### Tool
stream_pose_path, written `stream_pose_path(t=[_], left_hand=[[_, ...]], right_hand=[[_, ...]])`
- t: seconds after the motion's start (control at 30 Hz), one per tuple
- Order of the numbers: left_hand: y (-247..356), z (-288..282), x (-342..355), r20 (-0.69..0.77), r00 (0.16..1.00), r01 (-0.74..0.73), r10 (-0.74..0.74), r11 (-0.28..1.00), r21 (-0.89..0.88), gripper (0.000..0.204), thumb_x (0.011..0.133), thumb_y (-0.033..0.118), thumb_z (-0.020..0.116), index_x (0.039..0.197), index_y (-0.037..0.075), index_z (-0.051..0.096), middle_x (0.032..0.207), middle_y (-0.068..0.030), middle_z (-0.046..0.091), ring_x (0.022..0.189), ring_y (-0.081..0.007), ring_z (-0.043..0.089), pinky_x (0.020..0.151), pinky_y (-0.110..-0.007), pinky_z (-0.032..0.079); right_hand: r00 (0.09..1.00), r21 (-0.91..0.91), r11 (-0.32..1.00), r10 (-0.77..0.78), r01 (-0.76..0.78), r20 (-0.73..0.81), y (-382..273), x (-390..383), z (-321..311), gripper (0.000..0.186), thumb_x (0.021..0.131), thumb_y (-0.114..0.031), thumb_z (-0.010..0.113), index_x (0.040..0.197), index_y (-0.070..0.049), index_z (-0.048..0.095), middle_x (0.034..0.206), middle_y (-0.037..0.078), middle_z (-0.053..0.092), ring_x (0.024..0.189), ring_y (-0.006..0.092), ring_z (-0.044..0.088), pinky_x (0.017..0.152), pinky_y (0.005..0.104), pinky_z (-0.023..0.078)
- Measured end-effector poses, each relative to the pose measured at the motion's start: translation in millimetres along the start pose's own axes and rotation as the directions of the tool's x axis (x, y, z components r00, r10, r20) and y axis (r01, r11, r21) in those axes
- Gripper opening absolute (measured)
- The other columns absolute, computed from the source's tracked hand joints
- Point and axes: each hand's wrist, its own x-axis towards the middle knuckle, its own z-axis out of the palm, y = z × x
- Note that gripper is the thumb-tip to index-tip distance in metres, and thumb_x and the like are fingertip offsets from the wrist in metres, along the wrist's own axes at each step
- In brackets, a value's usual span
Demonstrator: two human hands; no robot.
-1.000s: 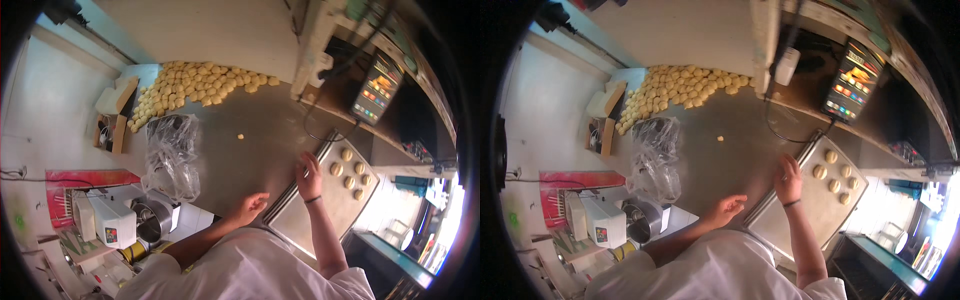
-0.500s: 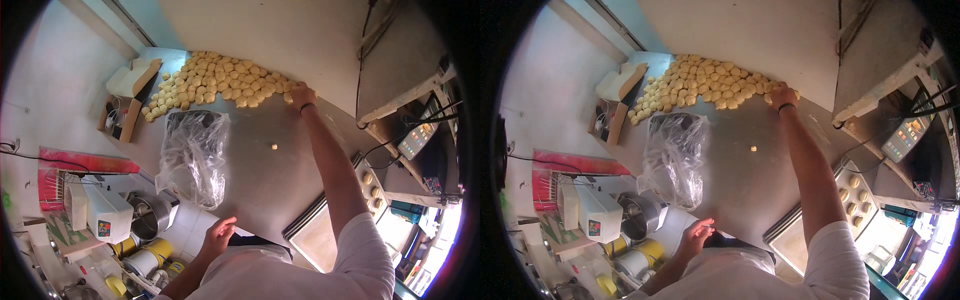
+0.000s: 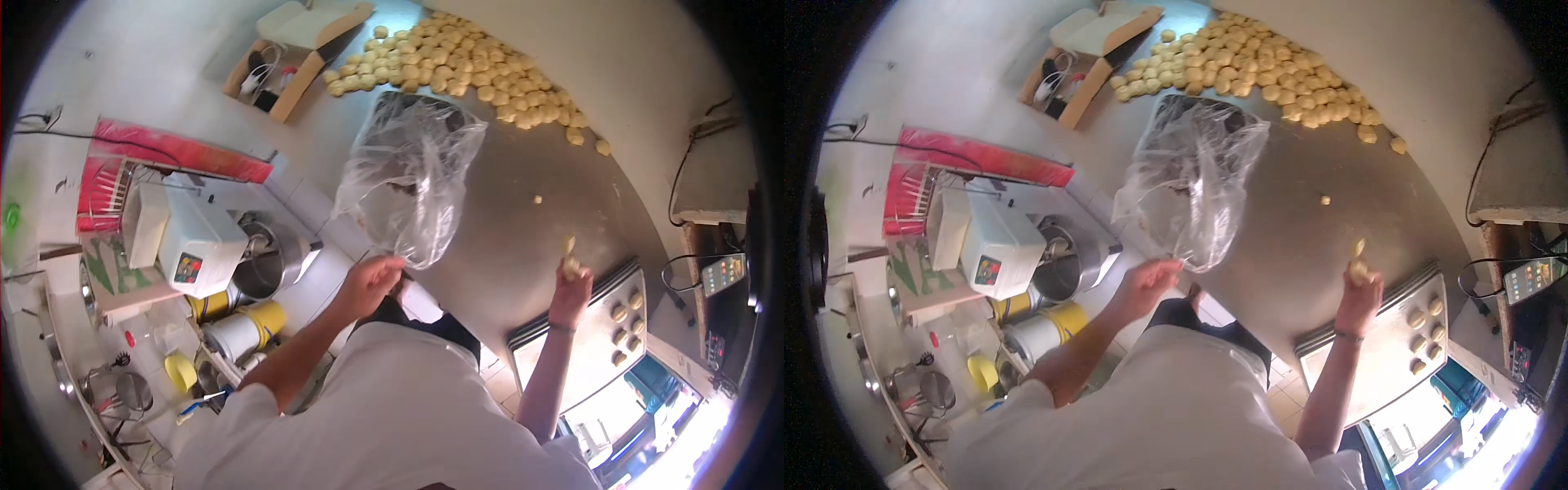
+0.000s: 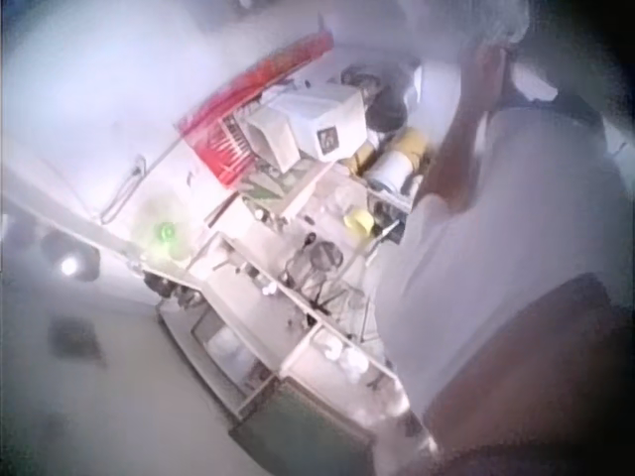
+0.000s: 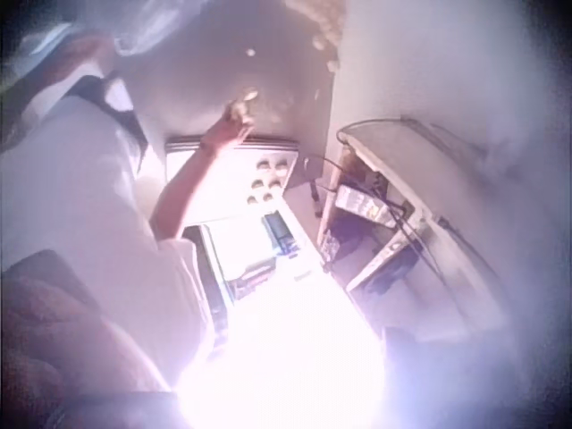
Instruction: The person places portions of dough onto a baking tray, fills each portion with a dark paste by hand, and then arranges the filled buns on the tray.
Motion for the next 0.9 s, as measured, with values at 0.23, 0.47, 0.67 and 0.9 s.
stream_pose_path(t=[0.23, 0.47, 0.67, 0.9], left_hand=[[4, -37, 93, -0.084, 0.717, -0.453, 0.692, 0.553, 0.7, 0.034, 0.091, 0.004, 0.063, 0.125, 0.003, 0.063, 0.111, -0.0153, 0.068, 0.094, -0.0323, 0.069, 0.08, -0.036, 0.057], [-7, -33, 127, 0.028, 0.749, -0.456, 0.662, 0.484, 0.747, 0.042, 0.089, 0.011, 0.066, 0.13, 0.005, 0.06, 0.128, -0.012, 0.061, 0.116, -0.0318, 0.061, 0.095, -0.04, 0.053], [-11, -17, 140, 0.146, 0.746, -0.383, 0.65, 0.239, 0.893, 0.048, 0.084, 0.007, 0.058, 0.132, 0.003, 0.057, 0.127, -0.0115, 0.057, 0.114, -0.0322, 0.058, 0.092, -0.041, 0.053], [-20, -25, 144, 0.21, 0.722, -0.457, 0.659, 0.226, 0.861, 0.028, 0.087, 0.01, 0.061, 0.113, 0.001, 0.068, 0.111, -0.012, 0.059, 0.105, -0.0315, 0.059, 0.089, -0.042, 0.052]], right_hand=[[0.98, -0.74, 0.643, 0.14, -0.198, -0.141, 38, -78, 2, 0.026, 0.092, -0.008, 0.053, 0.115, -0.003, 0.065, 0.111, 0.012, 0.067, 0.105, 0.0231, 0.065, 0.088, 0.0375, 0.056], [0.987, -0.984, 0.136, -0.123, 0.116, 0.1, 38, -93, 4, 0.03, 0.087, -0.008, 0.059, 0.115, -0.005, 0.067, 0.109, 0.015, 0.065, 0.106, 0.0287, 0.062, 0.092, 0.0407, 0.05], [0.963, -0.968, -0.231, -0.221, 0.102, 0.154, 61, -94, 4, 0.05, 0.084, -0.011, 0.065, 0.133, -0.012, 0.059, 0.113, 0.016, 0.06, 0.111, 0.0368, 0.056, 0.098, 0.0475, 0.047], [0.937, -0.831, -0.514, 0.131, -0.214, -0.323, 32, -115, 57, 0.035, 0.086, -0.016, 0.061, 0.118, -0.005, 0.066, 0.122, 0.026, 0.062, 0.117, 0.0399, 0.06, 0.1, 0.0469, 0.049]])
